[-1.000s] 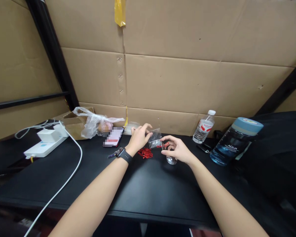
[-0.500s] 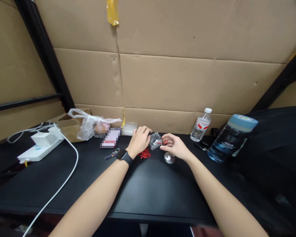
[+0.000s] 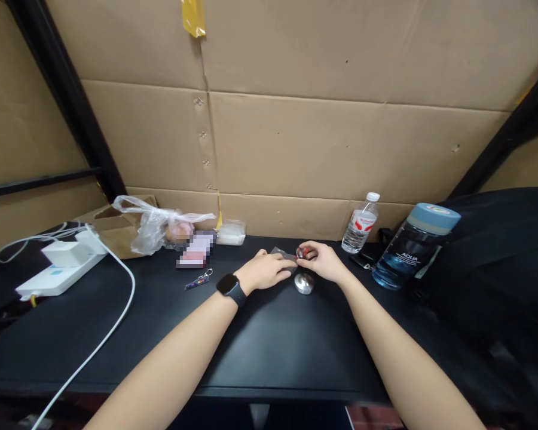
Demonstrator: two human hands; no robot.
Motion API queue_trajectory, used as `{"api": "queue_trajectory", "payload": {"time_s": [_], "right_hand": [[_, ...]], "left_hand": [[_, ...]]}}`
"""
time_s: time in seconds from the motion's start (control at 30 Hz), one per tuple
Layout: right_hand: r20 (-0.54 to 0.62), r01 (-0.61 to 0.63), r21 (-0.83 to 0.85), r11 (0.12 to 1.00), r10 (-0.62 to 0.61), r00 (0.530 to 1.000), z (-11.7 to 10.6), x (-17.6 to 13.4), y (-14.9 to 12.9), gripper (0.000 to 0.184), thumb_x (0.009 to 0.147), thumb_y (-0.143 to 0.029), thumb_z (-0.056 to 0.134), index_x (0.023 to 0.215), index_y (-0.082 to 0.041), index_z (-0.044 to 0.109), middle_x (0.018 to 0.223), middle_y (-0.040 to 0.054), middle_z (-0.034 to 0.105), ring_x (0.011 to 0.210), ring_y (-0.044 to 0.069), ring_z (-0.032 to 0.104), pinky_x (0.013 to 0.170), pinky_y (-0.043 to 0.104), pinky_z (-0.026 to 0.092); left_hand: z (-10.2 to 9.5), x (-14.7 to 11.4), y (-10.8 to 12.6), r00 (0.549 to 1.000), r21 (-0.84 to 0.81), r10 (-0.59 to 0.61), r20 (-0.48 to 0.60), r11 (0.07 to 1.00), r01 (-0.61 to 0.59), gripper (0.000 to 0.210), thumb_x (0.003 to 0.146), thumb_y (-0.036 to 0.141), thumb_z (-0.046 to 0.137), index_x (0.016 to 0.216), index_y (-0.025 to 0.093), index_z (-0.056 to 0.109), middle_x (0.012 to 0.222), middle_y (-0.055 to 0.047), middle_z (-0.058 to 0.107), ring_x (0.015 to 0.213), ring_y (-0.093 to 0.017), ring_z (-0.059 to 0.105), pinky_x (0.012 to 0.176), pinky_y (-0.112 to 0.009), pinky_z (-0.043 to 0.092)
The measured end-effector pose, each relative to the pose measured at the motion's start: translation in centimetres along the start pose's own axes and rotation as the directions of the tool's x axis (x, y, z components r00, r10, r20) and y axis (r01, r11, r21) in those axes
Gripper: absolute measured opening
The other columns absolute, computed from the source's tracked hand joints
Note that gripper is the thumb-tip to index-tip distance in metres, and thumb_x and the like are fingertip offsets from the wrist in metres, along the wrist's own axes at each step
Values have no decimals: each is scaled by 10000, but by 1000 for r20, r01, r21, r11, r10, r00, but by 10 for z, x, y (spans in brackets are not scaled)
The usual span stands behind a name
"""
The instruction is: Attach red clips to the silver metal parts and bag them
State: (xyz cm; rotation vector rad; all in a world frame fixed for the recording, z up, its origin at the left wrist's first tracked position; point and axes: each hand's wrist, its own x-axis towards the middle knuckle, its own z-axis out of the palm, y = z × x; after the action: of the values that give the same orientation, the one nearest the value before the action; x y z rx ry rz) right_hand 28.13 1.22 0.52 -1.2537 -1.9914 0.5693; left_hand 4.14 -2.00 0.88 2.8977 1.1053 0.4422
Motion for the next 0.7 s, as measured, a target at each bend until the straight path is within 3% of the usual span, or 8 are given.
{"api": "queue_trajectory", "payload": {"time_s": [0.1, 0.23, 0.43, 0.7], "right_hand": [[-81, 62, -157, 986, -75, 994, -3, 1, 3, 398, 721, -293, 791, 1101, -203, 709, 967, 66, 734, 766, 184, 681, 756, 316, 561], [-13, 127, -206, 970, -132, 991, -6, 1, 1, 404, 712, -296, 800, 1100, -206, 735, 1046, 90, 716, 815, 202, 676, 765, 324, 542], [70, 106, -185, 977, -95, 993, -11, -3, -7, 389, 645, -220, 797, 1025, -209, 716, 897, 34, 753, 755, 192, 673, 733, 299, 515], [95, 46, -161, 986, -30, 995, -6, -2, -6, 317, 651, -281, 832, 925, -202, 693, 858, 33, 748, 742, 185, 680, 694, 281, 510]], "left_hand": [[5, 1, 1, 1000, 33, -19, 3, 999, 19, 392, 1029, 501, 365, 1313, 393, 613, 1179, -61, 643, 1075, -230, 613, 956, -406, 378], [10, 1, 2, 998, 32, -52, -19, 998, 52, 384, 1016, 520, 388, 1291, 416, 635, 1209, -61, 628, 1149, -262, 571, 997, -440, 359], [13, 1, 3, 997, 45, -67, -43, 997, 69, 384, 1006, 519, 412, 1315, 416, 615, 1285, -67, 621, 1183, -282, 553, 1005, -461, 349], [11, 4, 2, 995, 70, -99, -32, 992, 101, 385, 1009, 503, 403, 1299, 404, 636, 1298, -80, 638, 1140, -302, 595, 990, -480, 345]]}}
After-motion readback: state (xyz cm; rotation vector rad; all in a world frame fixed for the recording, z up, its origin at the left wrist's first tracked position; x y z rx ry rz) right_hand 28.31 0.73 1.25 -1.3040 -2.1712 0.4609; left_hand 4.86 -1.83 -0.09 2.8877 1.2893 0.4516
